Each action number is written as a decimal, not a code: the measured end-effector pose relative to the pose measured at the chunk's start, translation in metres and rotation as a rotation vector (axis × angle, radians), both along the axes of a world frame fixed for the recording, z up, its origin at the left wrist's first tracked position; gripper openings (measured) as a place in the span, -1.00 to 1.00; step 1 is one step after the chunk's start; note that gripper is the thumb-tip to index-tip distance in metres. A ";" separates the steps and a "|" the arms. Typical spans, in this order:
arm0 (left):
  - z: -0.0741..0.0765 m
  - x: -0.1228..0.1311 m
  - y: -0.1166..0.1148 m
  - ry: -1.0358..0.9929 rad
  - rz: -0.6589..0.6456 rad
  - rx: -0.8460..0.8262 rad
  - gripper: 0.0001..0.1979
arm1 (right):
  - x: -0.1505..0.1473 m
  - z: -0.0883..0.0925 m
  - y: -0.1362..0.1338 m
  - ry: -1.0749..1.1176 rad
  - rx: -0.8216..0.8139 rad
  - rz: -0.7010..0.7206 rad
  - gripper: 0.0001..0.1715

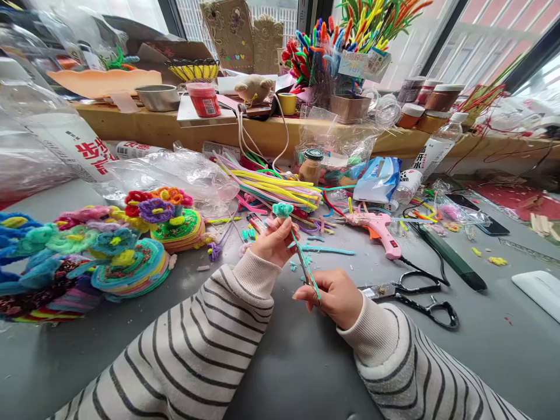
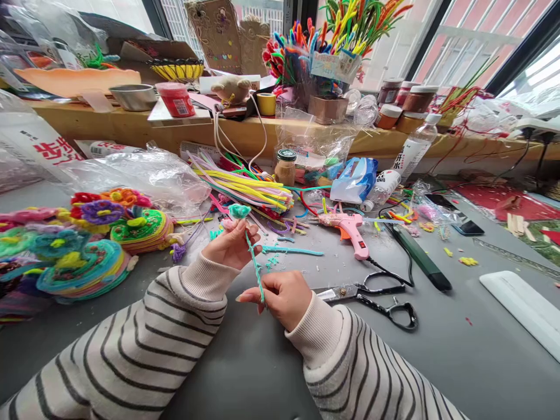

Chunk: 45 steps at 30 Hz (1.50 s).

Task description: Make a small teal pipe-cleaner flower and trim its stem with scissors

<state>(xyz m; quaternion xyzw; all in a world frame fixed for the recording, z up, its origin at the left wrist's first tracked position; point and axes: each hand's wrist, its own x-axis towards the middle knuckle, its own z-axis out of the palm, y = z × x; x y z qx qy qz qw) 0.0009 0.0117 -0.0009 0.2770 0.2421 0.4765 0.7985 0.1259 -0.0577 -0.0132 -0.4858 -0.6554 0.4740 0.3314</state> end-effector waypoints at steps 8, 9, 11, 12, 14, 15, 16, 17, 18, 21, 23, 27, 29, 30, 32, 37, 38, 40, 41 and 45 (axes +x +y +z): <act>0.004 -0.005 0.005 -0.002 0.064 0.007 -0.82 | 0.007 0.003 0.006 0.010 0.143 -0.323 -0.56; 0.003 -0.005 0.005 0.018 0.072 0.013 -0.82 | 0.008 0.004 0.007 0.056 0.137 -0.360 -0.57; 0.001 -0.003 0.004 0.068 0.076 0.029 -0.83 | 0.011 0.005 0.009 0.149 0.109 -0.412 -0.59; 0.001 -0.002 0.003 0.092 0.073 0.038 -0.84 | 0.012 0.005 0.010 0.185 0.096 -0.415 -0.61; 0.000 0.000 0.002 0.122 0.058 0.058 -0.84 | 0.013 0.003 0.011 0.220 0.080 -0.368 -0.65; -0.001 0.001 0.002 0.127 0.051 0.065 -0.85 | 0.013 0.003 0.011 0.222 0.079 -0.326 -0.68; -0.001 0.001 0.002 0.126 0.047 0.068 -0.85 | 0.013 0.002 0.011 0.217 0.083 -0.277 -0.71; -0.001 0.002 0.001 0.123 0.047 0.068 -0.86 | 0.012 0.002 0.010 0.204 0.090 -0.231 -0.73; 0.000 0.002 0.001 0.121 0.046 0.066 -0.86 | 0.011 0.001 0.009 0.188 0.095 -0.190 -0.75; 0.001 0.003 0.000 0.130 0.031 0.056 -0.85 | 0.009 0.002 0.007 0.157 0.118 -0.131 -0.79; 0.002 0.004 0.000 0.135 -0.003 0.039 -0.85 | 0.008 0.002 0.007 0.174 0.122 -0.141 -0.78; 0.003 0.005 -0.001 0.141 -0.054 -0.016 -0.85 | 0.009 0.002 0.008 0.216 0.071 -0.158 -0.70; 0.003 0.005 -0.002 0.142 -0.048 -0.012 -0.87 | 0.010 0.002 0.007 0.166 0.066 -0.119 -0.60; 0.003 0.004 -0.002 0.137 -0.040 -0.001 -0.88 | 0.010 0.001 0.007 0.125 0.079 -0.093 -0.53; 0.003 0.003 -0.002 0.120 -0.025 0.024 -0.89 | 0.009 0.000 0.006 0.048 0.123 -0.034 -0.38; 0.003 0.001 -0.003 0.075 -0.002 0.028 -0.89 | 0.008 -0.001 0.004 -0.059 0.156 0.082 -0.12; 0.003 0.001 -0.003 0.072 0.001 0.022 -0.89 | 0.007 0.000 0.004 -0.090 0.158 0.100 -0.11; 0.004 0.001 -0.003 0.080 0.005 0.013 -0.88 | 0.007 0.002 0.004 -0.149 0.166 0.136 -0.11; 0.004 0.001 -0.003 0.087 0.006 0.010 -0.88 | 0.007 0.003 0.004 -0.171 0.171 0.147 -0.11; 0.004 0.001 -0.003 0.126 -0.015 0.011 -0.86 | 0.006 0.003 0.003 -0.179 0.188 0.165 -0.13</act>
